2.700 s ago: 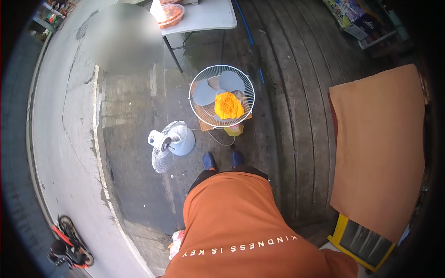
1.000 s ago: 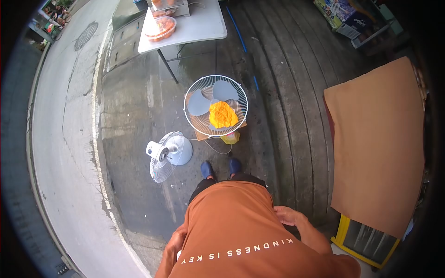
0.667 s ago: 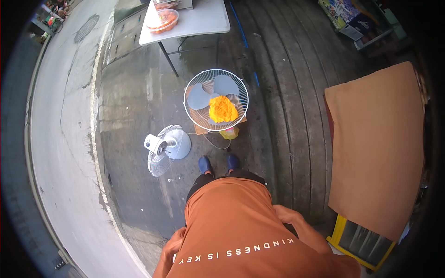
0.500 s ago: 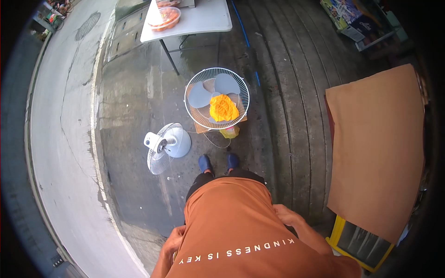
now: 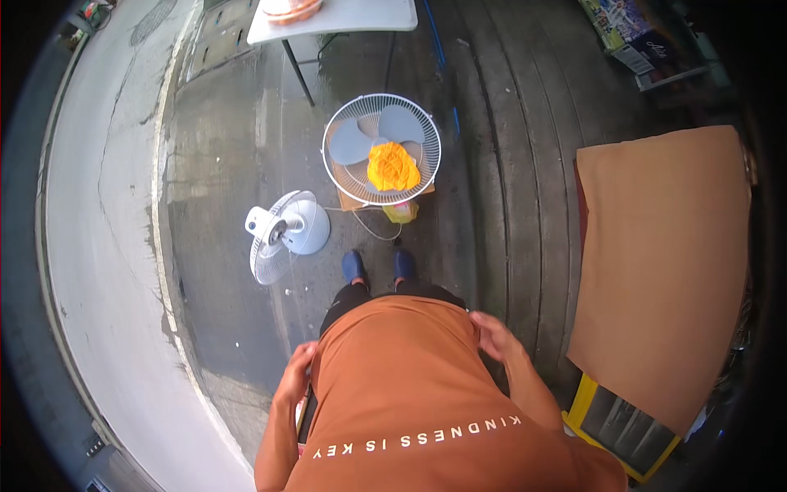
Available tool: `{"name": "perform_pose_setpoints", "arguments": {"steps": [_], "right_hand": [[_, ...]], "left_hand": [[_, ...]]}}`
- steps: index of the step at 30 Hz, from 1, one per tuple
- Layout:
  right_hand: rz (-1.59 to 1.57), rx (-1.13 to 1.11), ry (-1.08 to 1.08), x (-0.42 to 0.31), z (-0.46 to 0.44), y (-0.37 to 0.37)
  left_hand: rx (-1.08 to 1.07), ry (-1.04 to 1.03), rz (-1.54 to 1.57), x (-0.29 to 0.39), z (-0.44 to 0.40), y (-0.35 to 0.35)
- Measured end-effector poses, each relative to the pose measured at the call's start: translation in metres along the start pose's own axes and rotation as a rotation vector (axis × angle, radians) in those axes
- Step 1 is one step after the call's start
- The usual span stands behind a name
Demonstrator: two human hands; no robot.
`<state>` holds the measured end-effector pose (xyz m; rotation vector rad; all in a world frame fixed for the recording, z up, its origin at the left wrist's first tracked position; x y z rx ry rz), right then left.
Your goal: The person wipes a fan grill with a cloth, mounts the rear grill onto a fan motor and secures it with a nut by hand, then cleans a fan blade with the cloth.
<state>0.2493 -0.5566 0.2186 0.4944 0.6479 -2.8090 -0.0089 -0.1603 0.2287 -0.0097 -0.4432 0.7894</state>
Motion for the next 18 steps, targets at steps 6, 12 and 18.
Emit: {"name": "perform_pose_setpoints", "arguments": {"steps": [6, 12, 18], "right_hand": [[1.189, 0.296, -0.096, -0.065, -0.032, -0.052], [1.138, 0.151, 0.182, -0.044, -0.028, -0.069], [0.145, -0.161, 0.257, -0.051, 0.047, -0.086]], "left_hand": [[0.093, -0.342, -1.199, 0.069, -0.034, -0.058], [-0.386, -0.197, -0.494, 0.076, -0.070, -0.084], [-0.881, -0.010, -0.145, 0.135, -0.003, -0.098]]}}
Point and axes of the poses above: each hand's wrist, its own z-axis away from the middle knuckle, its own y-axis out of the back of the hand, x = y × z, the point moved 3 cm from there along -z, towards the middle knuckle, and after that the axes turned 1 degree about z, right-handed, at the moved point
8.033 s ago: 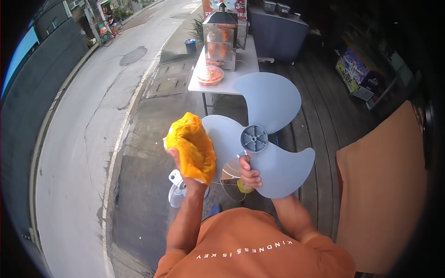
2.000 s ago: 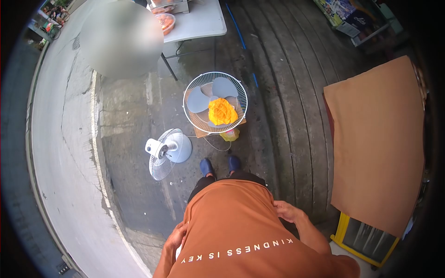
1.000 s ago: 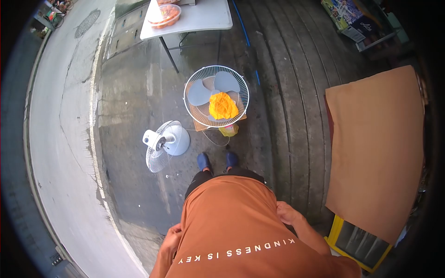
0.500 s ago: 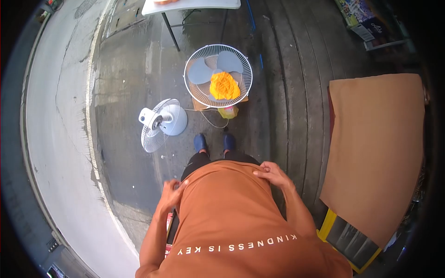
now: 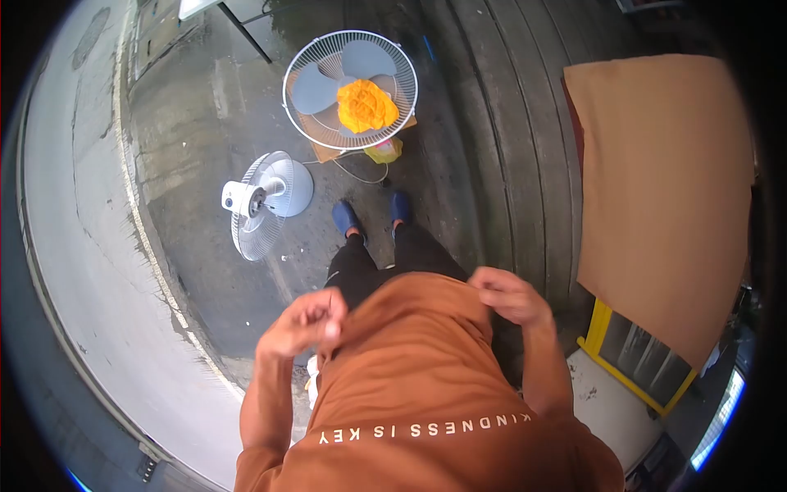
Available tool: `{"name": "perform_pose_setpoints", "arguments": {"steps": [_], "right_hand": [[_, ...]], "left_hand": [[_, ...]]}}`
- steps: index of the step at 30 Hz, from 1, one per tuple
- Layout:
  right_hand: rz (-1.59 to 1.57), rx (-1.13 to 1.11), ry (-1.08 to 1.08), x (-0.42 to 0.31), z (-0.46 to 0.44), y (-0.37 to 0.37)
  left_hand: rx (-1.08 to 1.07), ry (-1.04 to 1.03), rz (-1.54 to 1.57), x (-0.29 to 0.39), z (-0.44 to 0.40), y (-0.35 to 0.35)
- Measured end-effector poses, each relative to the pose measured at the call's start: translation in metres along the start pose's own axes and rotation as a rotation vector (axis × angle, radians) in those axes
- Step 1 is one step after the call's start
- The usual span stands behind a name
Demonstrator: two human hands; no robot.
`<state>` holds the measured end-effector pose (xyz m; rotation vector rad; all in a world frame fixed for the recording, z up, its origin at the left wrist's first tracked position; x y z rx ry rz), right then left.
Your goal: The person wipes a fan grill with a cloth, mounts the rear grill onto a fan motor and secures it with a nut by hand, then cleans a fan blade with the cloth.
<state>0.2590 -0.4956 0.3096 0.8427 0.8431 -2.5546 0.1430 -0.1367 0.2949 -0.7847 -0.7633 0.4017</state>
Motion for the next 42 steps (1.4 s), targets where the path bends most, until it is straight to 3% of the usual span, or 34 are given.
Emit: {"name": "perform_pose_setpoints", "arguments": {"steps": [2, 4, 9, 11, 14, 17, 21, 24, 27, 31, 36, 38, 41, 42], "right_hand": [[-0.263, -0.189, 0.165, -0.027, 0.050, -0.011], [-0.222, -0.489, 0.328, -0.051, 0.067, -0.019], [0.317, -0.026, -0.202, -0.036, 0.063, 0.015], [0.701, -0.014, -0.250, -0.033, 0.066, 0.035], [1.123, 0.204, -0.185, -0.022, 0.079, 0.061], [1.063, 0.277, 0.096, 0.012, 0.080, 0.090], [0.836, 0.142, 0.183, 0.031, 0.064, 0.118], [0.676, 0.200, 0.161, 0.039, 0.054, 0.129], [0.671, 0.314, 0.410, 0.017, 0.051, 0.121], [0.858, 0.137, 0.650, -0.009, 0.036, 0.110], [0.858, -0.069, 0.716, -0.044, 0.024, 0.079], [0.822, -0.291, 0.520, -0.053, 0.023, 0.073], [0.783, -0.585, 0.252, -0.065, 0.030, 0.068], [0.797, -0.603, 0.302, -0.069, 0.034, 0.067]], "left_hand": [[-0.279, 0.127, 0.004, 0.016, 0.021, -0.025], [-0.183, 0.223, -0.178, 0.032, 0.010, -0.047], [0.259, 0.405, -0.888, 0.004, -0.057, -0.056], [0.342, 0.309, -1.052, -0.023, -0.080, -0.053], [0.366, 0.223, -1.237, -0.048, -0.114, -0.076], [0.256, 0.209, -1.229, -0.055, -0.138, -0.101], [0.210, 0.215, -1.210, -0.068, -0.159, -0.124], [0.152, 0.272, -1.134, -0.080, -0.165, -0.127], [0.163, 0.281, -1.094, -0.084, -0.160, -0.131], [0.253, 0.294, -1.223, -0.076, -0.141, -0.150], [0.447, 0.146, -1.307, -0.090, -0.118, -0.164], [0.550, 0.024, -1.263, -0.097, -0.108, -0.167], [0.656, 0.117, -1.190, -0.101, -0.100, -0.169], [0.669, 0.100, -1.176, -0.101, -0.099, -0.170]]}}
Point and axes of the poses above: each hand's wrist, its own z-axis away from the middle knuckle, its own y-axis out of the back of the hand, x = y × z, the point moved 3 cm from there along -z, towards the middle knuckle, and after that the axes turned 1 degree about z, right-handed, at the moved point
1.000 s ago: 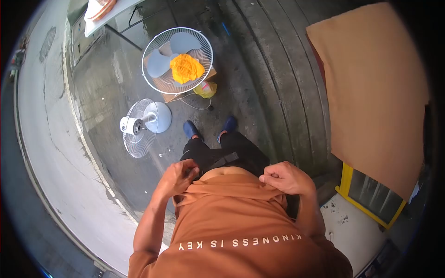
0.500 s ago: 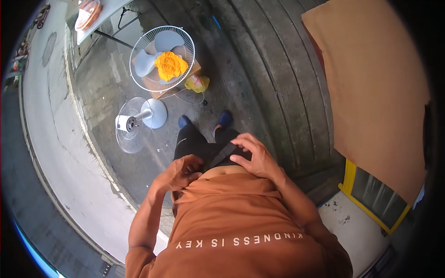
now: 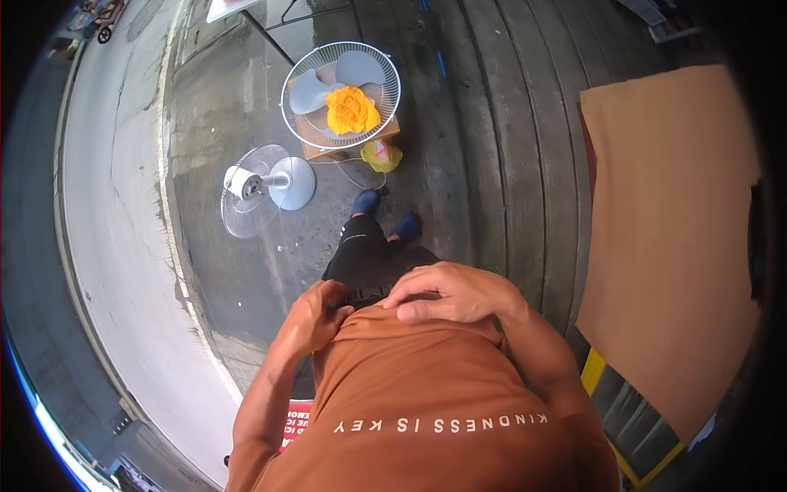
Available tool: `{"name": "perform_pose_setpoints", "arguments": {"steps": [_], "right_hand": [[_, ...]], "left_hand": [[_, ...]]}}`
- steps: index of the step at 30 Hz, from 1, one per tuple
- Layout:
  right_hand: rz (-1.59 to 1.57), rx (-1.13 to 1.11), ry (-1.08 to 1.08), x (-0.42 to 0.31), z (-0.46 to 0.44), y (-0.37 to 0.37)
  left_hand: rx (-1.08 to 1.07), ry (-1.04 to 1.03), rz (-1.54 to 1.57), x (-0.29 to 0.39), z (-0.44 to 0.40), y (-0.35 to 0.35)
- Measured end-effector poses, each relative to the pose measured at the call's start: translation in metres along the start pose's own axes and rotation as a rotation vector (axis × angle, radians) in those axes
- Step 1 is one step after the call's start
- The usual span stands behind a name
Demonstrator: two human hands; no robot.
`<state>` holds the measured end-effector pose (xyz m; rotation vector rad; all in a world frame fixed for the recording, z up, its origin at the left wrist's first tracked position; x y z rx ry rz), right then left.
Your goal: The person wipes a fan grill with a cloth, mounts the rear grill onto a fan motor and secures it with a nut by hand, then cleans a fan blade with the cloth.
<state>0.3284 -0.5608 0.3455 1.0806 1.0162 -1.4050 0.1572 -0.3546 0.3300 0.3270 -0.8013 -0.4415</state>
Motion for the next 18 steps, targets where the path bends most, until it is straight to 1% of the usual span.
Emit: {"name": "perform_pose_setpoints", "arguments": {"steps": [1, 2, 5, 7, 10, 11, 13, 14, 17, 18], "right_hand": [[0.028, 0.000, 0.046, -0.005, 0.002, 0.001], [0.016, -0.005, -0.009, -0.010, 0.004, 0.005], [-0.045, 0.009, -0.169, -0.019, 0.007, 0.013], [-0.128, 0.064, -0.262, -0.017, 0.009, 0.013], [0.006, 0.226, -0.423, -0.014, -0.006, 0.017], [0.105, 0.204, -0.364, -0.009, -0.014, 0.019], [0.295, 0.167, -0.245, 0.020, -0.031, 0.020], [0.401, 0.145, -0.049, 0.039, -0.035, 0.018], [0.182, -0.129, -0.282, 0.055, -0.055, 0.015], [0.219, -0.108, -0.307, 0.062, -0.055, 0.015]], "left_hand": [[0.016, -0.005, 0.015, 0.001, -0.001, 0.000], [0.032, -0.012, 0.030, 0.000, -0.003, 0.000], [0.074, -0.119, 0.031, -0.012, -0.011, -0.003], [0.043, -0.057, 0.090, -0.013, -0.022, -0.005], [-0.012, 0.032, 0.217, -0.017, -0.029, -0.007], [-0.032, 0.058, 0.265, -0.017, -0.031, -0.006], [-0.066, 0.048, 0.219, -0.007, -0.031, -0.001], [-0.081, 0.043, 0.196, -0.004, -0.030, 0.002], [-0.050, 0.103, 0.273, -0.014, -0.027, -0.002], [-0.003, 0.059, 0.293, -0.025, -0.025, -0.007]]}}
Point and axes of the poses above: each hand's wrist, its own z-axis away from the middle knuckle, its own y-axis out of the back of the hand, x = y × z, the point moved 3 cm from there along -z, towards the middle knuckle, and after that the axes turned 1 degree about z, right-handed, at the moved point
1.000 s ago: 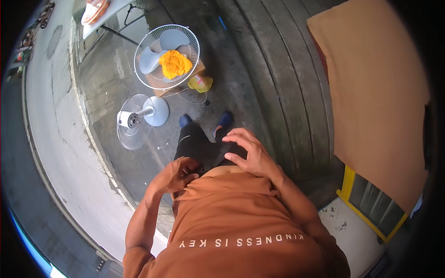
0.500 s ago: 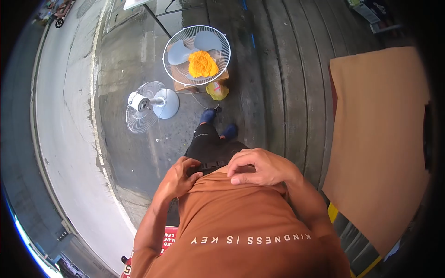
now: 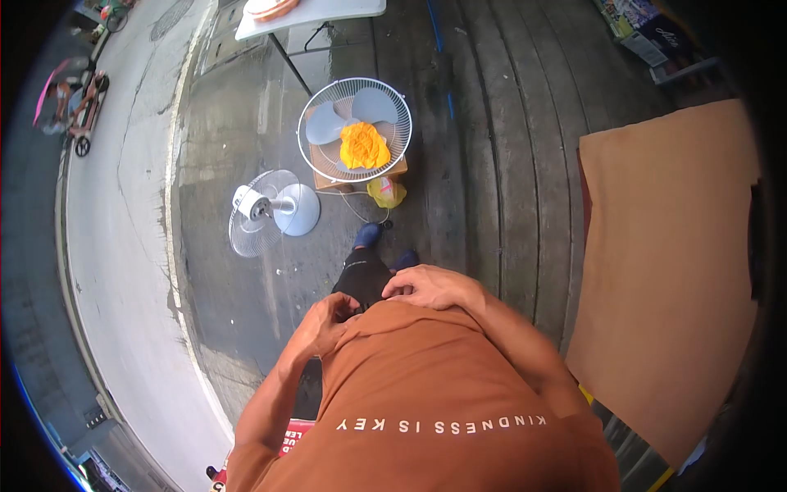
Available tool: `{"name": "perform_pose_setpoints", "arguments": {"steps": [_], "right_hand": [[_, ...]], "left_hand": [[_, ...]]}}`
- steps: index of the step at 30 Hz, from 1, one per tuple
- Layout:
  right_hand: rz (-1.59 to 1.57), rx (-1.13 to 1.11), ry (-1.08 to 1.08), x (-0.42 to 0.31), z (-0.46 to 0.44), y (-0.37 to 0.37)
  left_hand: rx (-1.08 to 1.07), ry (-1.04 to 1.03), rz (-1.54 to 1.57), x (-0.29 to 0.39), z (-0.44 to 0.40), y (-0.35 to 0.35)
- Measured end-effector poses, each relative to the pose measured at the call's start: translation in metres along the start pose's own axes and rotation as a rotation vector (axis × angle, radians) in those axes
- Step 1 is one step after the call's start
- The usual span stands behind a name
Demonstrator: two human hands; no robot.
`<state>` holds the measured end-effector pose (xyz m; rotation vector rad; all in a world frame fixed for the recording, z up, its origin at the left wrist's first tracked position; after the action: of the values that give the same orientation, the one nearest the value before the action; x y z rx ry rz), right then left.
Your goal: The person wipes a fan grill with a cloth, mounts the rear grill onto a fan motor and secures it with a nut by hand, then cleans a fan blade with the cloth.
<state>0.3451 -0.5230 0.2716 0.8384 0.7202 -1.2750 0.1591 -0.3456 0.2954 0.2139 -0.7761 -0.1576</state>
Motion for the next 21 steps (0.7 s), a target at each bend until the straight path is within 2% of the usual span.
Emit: {"name": "perform_pose_setpoints", "arguments": {"steps": [3, 4, 6, 8, 11, 12, 14, 16, 17, 19, 20, 21], "right_hand": [[-0.099, 0.355, 0.097, 0.018, 0.023, 0.003], [-0.217, 0.557, 0.052, 0.033, 0.036, -0.001], [-0.075, 0.859, -0.001, 0.061, 0.080, -0.009], [-0.331, 0.838, -0.292, 0.121, 0.124, -0.054], [-0.701, 0.696, -0.523, 0.152, 0.173, -0.127], [-0.870, 0.532, -0.658, 0.152, 0.185, -0.143], [-0.799, 0.402, -0.837, 0.066, 0.192, -0.119], [-0.816, 0.325, -0.839, 0.061, 0.197, -0.134], [-0.870, 0.315, -0.747, 0.104, 0.202, -0.171], [-0.786, 0.328, -0.565, 0.160, 0.196, -0.224], [-0.784, 0.341, -0.536, 0.168, 0.197, -0.239], [-0.810, 0.345, -0.544, 0.169, 0.198, -0.244]], "left_hand": [[0.149, -0.041, 0.003, -0.011, 0.015, 0.002], [0.216, -0.035, 0.007, -0.016, 0.024, 0.004], [0.237, 0.149, 0.038, -0.031, 0.046, 0.012], [0.161, 0.294, 0.123, -0.057, 0.065, 0.016], [-0.038, 0.416, 0.065, -0.073, 0.084, 0.026], [-0.067, 0.419, 0.107, -0.074, 0.086, 0.025], [-0.135, 0.419, 0.173, -0.074, 0.085, 0.026], [-0.119, 0.368, 0.207, -0.082, 0.081, 0.023], [-0.113, 0.342, 0.225, -0.083, 0.079, 0.022], [-0.079, 0.268, 0.300, -0.076, 0.076, 0.013], [-0.061, 0.234, 0.340, -0.074, 0.077, 0.011], [-0.036, 0.181, 0.254, -0.101, 0.075, 0.008]]}}
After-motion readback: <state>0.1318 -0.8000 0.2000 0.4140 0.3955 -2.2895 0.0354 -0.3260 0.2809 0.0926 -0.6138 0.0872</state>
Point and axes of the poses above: each hand's wrist, its own z-axis away from the middle knuckle, its own y-axis out of the back of the hand, x = y × z, the point moved 3 cm from there along -z, towards the middle knuckle, and after that the axes turned 1 degree about z, right-handed, at the moved point
